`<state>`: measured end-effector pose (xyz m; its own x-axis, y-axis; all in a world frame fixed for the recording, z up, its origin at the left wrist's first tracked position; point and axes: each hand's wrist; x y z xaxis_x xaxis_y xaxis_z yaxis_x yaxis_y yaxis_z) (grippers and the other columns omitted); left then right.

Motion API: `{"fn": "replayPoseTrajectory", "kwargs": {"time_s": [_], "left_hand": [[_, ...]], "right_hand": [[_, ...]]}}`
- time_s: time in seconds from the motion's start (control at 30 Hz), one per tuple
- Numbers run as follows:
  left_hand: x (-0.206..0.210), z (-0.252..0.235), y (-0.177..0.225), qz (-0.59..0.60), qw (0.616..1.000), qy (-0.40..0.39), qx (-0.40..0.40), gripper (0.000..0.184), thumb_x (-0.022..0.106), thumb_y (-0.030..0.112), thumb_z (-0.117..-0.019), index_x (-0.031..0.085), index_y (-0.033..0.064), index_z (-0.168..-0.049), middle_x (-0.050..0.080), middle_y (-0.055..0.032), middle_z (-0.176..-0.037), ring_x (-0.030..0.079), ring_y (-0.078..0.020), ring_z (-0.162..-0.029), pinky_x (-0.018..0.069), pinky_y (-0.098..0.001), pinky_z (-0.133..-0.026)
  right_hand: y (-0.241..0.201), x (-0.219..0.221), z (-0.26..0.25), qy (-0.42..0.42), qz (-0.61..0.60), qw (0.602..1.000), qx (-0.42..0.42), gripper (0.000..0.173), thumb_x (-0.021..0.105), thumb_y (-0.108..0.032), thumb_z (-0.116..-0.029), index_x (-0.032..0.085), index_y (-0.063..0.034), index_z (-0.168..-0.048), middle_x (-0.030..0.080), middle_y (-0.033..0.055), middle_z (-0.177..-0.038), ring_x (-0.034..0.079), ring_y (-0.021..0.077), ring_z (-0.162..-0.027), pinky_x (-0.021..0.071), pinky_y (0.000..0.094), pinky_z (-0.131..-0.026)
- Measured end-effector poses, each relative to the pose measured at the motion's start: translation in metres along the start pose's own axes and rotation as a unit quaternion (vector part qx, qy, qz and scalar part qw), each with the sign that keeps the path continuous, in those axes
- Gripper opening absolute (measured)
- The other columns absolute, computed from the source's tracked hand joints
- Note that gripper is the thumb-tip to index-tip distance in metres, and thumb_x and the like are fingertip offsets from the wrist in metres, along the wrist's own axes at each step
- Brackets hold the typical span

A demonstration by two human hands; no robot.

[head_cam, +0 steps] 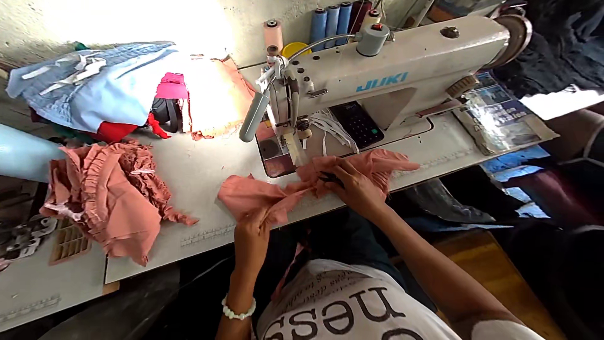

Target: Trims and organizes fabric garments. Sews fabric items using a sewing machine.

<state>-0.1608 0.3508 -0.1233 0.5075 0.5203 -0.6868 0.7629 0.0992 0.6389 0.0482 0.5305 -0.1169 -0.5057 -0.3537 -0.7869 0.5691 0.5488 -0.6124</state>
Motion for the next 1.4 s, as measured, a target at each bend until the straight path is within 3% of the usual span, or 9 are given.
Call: {"fn": "replayPoseTrajectory", "kwargs": {"time_s": [0.1,0.27,0.37,0.5,0.77,0.9,1.07,1.27,1.4], "left_hand": [[-0.001,-0.010,0.007,0.016,0.998,-0.005,-0.057,0.042,0.055,0.030,-0.1048,0.069,-0.0042,-0.085,0.059,-0.0071,-0.062,0.058,-0.0113,-0.057,0.0483,-0.0276,-0.056],[0.003,-0.012,0.011,0.010,0.998,0.016,-0.060,0.045,0.050,0.032,-0.1071,0.069,-0.0033,-0.088,0.054,-0.0050,-0.059,0.054,-0.0101,-0.054,0.0453,-0.0270,-0.054],[0.004,-0.010,0.013,0.013,0.998,0.037,-0.048,0.040,0.052,0.029,-0.1063,0.070,-0.0031,-0.093,0.059,-0.0059,-0.064,0.057,-0.0102,-0.057,0.0471,-0.0265,-0.056],[-0.002,-0.020,0.019,-0.032,0.997,0.067,-0.006,0.029,0.058,0.021,-0.1021,0.074,-0.0032,-0.101,0.072,-0.0137,-0.078,0.070,-0.0221,-0.067,0.0567,-0.0384,-0.063],[-0.011,-0.055,0.019,-0.051,0.998,0.038,0.015,0.026,0.060,0.020,-0.1028,0.072,-0.0025,-0.106,0.071,-0.0157,-0.082,0.070,-0.0283,-0.071,0.0560,-0.0456,-0.065],[-0.015,-0.057,0.027,-0.037,0.998,0.024,0.033,0.025,0.061,0.021,-0.1019,0.072,-0.0010,-0.103,0.068,-0.0119,-0.075,0.067,-0.0229,-0.065,0.0542,-0.0403,-0.061],[-0.013,-0.045,0.039,0.033,0.999,0.009,0.040,0.029,0.058,0.026,-0.1031,0.072,0.0015,-0.097,0.065,-0.0043,-0.070,0.060,-0.0072,-0.062,0.0504,-0.0225,-0.060],[-0.013,-0.036,0.045,0.148,0.988,-0.047,-0.023,0.035,0.049,0.024,-0.1077,0.067,0.0023,-0.087,0.051,0.0058,-0.064,0.047,0.0054,-0.057,0.0394,-0.0120,-0.056],[-0.020,-0.033,0.040,0.278,0.947,-0.073,-0.145,0.035,0.044,0.019,-0.1086,0.071,0.0076,-0.088,0.065,0.0082,-0.072,0.064,0.0024,-0.070,0.0544,-0.0193,-0.068]], "right_hand": [[-0.005,0.000,-0.002,0.025,0.001,1.000,-0.015,0.025,0.068,-0.014,-0.0969,0.071,0.0016,-0.116,0.065,0.0240,-0.125,0.070,0.0393,-0.099,0.0565,0.0586,-0.083],[-0.045,-0.001,0.014,0.118,0.107,0.984,-0.077,0.017,0.067,-0.008,-0.0920,0.072,0.0013,-0.106,0.070,0.0201,-0.093,0.070,0.0367,-0.067,0.0557,0.0532,-0.054],[-0.059,0.007,0.012,0.050,0.141,0.987,-0.053,0.019,0.063,-0.008,-0.0960,0.069,0.0033,-0.109,0.070,0.0226,-0.094,0.070,0.0407,-0.069,0.0556,0.0551,-0.057],[-0.059,0.011,0.004,-0.013,0.127,0.992,-0.012,0.024,0.059,-0.011,-0.0998,0.066,0.0025,-0.119,0.069,0.0252,-0.103,0.070,0.0444,-0.078,0.0553,0.0583,-0.064],[-0.051,0.004,0.002,-0.005,0.123,0.991,-0.055,0.016,0.062,-0.009,-0.0961,0.067,0.0013,-0.108,0.070,0.0210,-0.092,0.070,0.0406,-0.071,0.0542,0.0559,-0.059],[-0.052,0.011,0.001,0.034,0.151,0.985,-0.071,0.015,0.062,-0.009,-0.0970,0.067,0.0025,-0.104,0.069,0.0207,-0.085,0.069,0.0399,-0.066,0.0537,0.0535,-0.054],[-0.046,0.024,-0.001,0.077,0.158,0.979,-0.108,0.013,0.062,-0.008,-0.0959,0.068,0.0022,-0.103,0.067,0.0199,-0.082,0.068,0.0376,-0.061,0.0536,0.0504,-0.050],[-0.036,0.037,-0.004,0.133,0.150,0.970,-0.139,0.017,0.058,-0.002,-0.0952,0.070,0.0021,-0.107,0.067,0.0196,-0.087,0.067,0.0350,-0.058,0.0536,0.0468,-0.047],[-0.032,0.037,-0.006,0.135,0.152,0.969,-0.143,0.020,0.058,-0.001,-0.0947,0.070,0.0019,-0.110,0.068,0.0196,-0.088,0.067,0.0348,-0.058,0.0530,0.0468,-0.047]]}}
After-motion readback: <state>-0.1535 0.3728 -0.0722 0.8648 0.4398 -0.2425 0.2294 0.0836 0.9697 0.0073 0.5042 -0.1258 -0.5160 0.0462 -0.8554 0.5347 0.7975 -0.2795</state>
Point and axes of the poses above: each hand's wrist, its own z-axis away from the middle knuckle, its own x-axis out of the palm, y = z × x
